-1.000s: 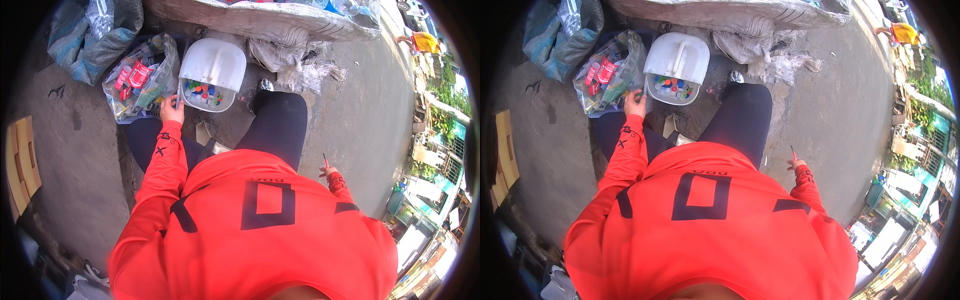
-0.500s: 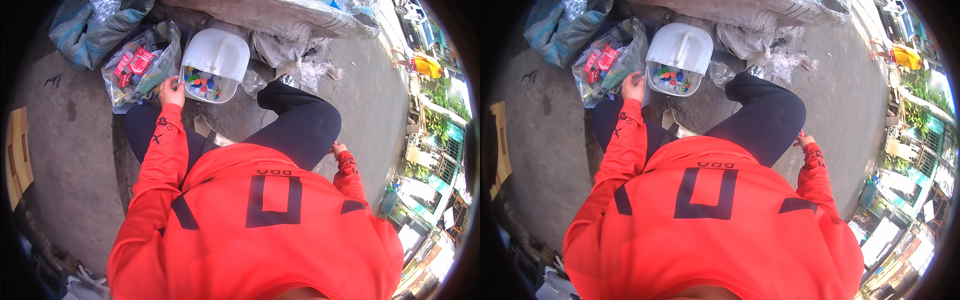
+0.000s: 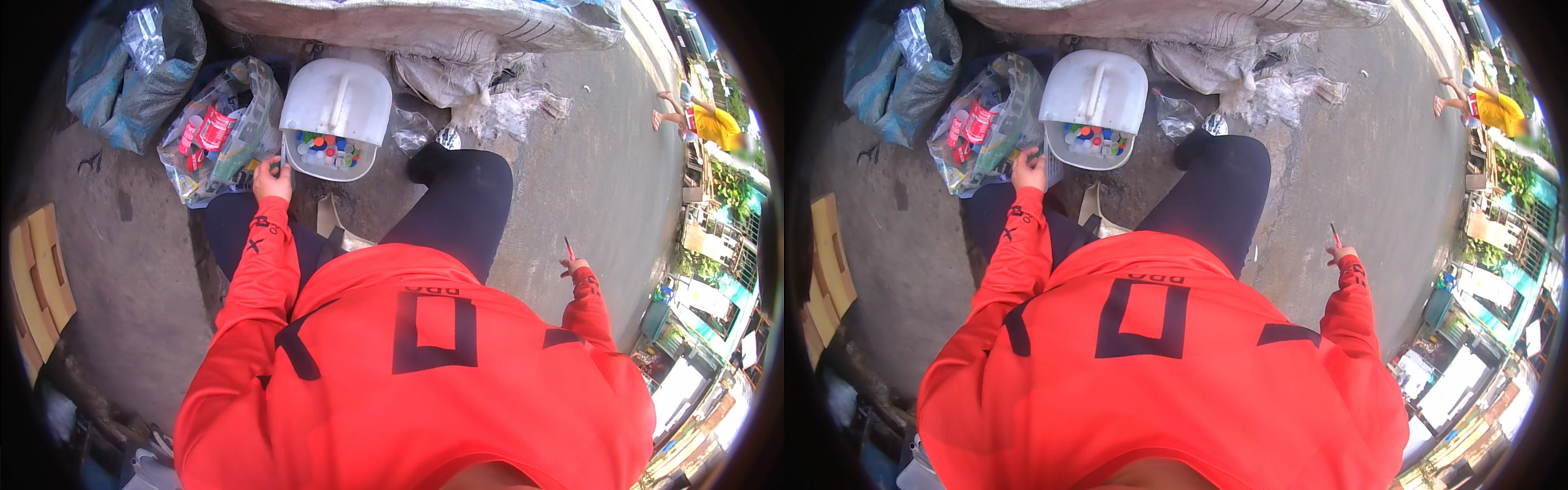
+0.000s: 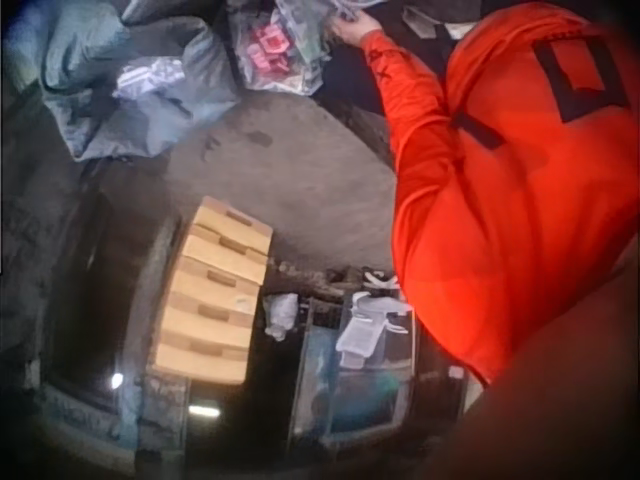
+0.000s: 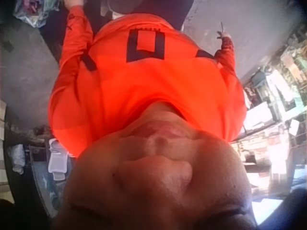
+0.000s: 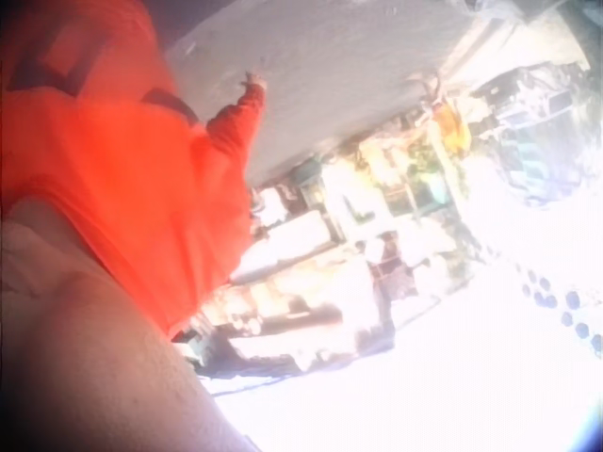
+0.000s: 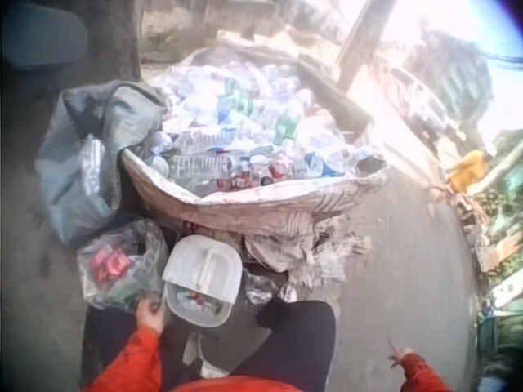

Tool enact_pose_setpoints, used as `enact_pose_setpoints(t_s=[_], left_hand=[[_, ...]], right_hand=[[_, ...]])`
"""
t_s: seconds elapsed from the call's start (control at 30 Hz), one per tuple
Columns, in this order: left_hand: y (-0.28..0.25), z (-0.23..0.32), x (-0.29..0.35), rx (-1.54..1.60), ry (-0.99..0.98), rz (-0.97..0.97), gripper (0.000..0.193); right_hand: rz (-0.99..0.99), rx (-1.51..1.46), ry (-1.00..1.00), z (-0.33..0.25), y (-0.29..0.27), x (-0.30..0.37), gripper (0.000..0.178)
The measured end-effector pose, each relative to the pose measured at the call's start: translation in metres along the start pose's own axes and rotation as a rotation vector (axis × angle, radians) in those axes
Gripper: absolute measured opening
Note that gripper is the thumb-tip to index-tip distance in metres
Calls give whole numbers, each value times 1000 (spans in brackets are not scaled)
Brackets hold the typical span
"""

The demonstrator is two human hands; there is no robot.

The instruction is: The person sits on the ground and processes plastic bottles from a large sack. They remove labels from the bottles using a small red tool and place the bottles into a smaller bag. The bottle caps are collected in a white container.

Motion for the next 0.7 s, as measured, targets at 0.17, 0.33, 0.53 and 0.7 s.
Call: enact_pose_setpoints(t_s=[0.17,0.33,0.53,0.7], left_hand=[[-25,-10,11,-76,-7,21,24],[-35,-7,9,75,-40,77,24],[-42,-13,2,166,-3,156,25],[-40,-15,3,144,-33,129,25]], right_hand=[[-98,-66,-47,-62,24,28,51],[26,51,-255,-178,1,73,48],[102,71,-549,-241,-9,134,43],[97,83,-466,-214,15,100,40]])
Point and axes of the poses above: each hand's wrist, its own x-axis away from the middle knuckle, its own y-axis out of the palm, z = x × y, the point moved 8 cm from there along -x, towards the middle knuckle, and after that the axes turned 4 degrees about x, right-handed, at the moved point
